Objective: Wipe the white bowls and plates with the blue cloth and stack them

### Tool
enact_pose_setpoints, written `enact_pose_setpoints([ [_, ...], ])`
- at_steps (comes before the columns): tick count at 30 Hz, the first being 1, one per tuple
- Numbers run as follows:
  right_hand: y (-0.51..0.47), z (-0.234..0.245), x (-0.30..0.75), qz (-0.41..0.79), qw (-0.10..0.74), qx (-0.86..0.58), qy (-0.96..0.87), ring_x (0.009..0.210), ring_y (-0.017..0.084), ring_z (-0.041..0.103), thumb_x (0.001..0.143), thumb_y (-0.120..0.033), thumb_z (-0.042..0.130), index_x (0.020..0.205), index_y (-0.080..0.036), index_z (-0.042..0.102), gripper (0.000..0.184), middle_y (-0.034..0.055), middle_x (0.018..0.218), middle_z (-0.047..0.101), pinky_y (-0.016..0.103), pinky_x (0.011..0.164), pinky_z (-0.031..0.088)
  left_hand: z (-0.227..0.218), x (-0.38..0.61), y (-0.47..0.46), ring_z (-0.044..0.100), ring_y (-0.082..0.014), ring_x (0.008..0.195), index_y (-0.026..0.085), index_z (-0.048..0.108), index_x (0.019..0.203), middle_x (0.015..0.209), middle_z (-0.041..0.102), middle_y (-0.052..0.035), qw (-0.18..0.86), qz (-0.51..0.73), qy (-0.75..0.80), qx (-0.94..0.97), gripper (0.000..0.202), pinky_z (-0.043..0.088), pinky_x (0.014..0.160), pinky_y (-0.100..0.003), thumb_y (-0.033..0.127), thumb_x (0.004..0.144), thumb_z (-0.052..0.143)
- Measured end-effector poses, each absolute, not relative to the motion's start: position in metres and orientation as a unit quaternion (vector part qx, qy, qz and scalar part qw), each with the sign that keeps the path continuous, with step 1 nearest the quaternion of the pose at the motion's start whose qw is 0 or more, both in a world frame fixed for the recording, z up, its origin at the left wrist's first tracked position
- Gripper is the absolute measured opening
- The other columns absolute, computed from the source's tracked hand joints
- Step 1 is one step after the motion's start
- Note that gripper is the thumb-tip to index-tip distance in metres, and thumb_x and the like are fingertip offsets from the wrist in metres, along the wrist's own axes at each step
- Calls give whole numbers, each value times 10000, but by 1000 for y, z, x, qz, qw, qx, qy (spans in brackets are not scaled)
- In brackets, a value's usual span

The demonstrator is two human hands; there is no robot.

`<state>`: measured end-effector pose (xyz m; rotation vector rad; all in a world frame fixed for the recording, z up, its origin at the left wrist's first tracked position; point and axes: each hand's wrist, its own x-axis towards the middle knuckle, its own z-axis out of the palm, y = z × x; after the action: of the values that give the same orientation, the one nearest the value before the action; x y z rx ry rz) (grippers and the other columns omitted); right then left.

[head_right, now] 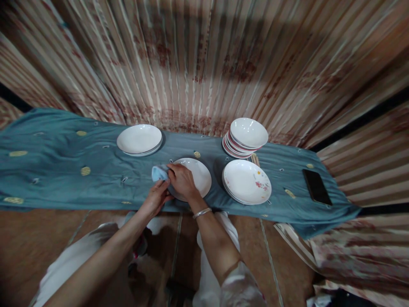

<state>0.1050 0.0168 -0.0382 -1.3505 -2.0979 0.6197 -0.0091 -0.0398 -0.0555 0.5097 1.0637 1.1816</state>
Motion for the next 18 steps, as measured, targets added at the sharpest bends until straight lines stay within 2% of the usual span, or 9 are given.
enact_pose_setpoints([
  [4, 23, -39, 106, 202, 263, -524, -784, 1131, 210, 624, 980, -160, 447, 1291, -144, 629, 361, 121, 1222, 691, 337, 1041, 447, -57, -9, -39, 578, -89, 535, 181, 597, 1256, 663, 618, 62, 670, 521, 485, 210, 651, 530, 540, -205, 321, 670, 843],
  [8, 27, -40, 112, 179, 253, -546, -779, 1199, 230, 585, 978, -156, 424, 1351, -90, 577, 409, 151, 1288, 652, 346, 1089, 416, -59, -9, -39, 608, -95, 562, 210, 452, 1482, 693, 659, 47, 668, 520, 493, 200, 850, 559, 587, -220, 263, 715, 816],
  [13, 30, -42, 122, 142, 238, -571, -773, 1275, 235, 533, 978, -160, 388, 1402, -102, 530, 451, 151, 1374, 599, 375, 1123, 397, -56, -10, -40, 671, -118, 627, 238, 427, 1512, 835, 745, -7, 680, 514, 476, 214, 873, 579, 620, -232, 277, 729, 812],
  [18, 26, -38, 132, 93, 159, -607, -773, 1289, 266, 510, 980, -182, 389, 1463, -122, 464, 492, 154, 1440, 537, 403, 1093, 409, -52, -10, -41, 715, -158, 694, 224, 418, 1517, 908, 769, -46, 682, 508, 473, 230, 852, 596, 639, -261, 292, 753, 789],
])
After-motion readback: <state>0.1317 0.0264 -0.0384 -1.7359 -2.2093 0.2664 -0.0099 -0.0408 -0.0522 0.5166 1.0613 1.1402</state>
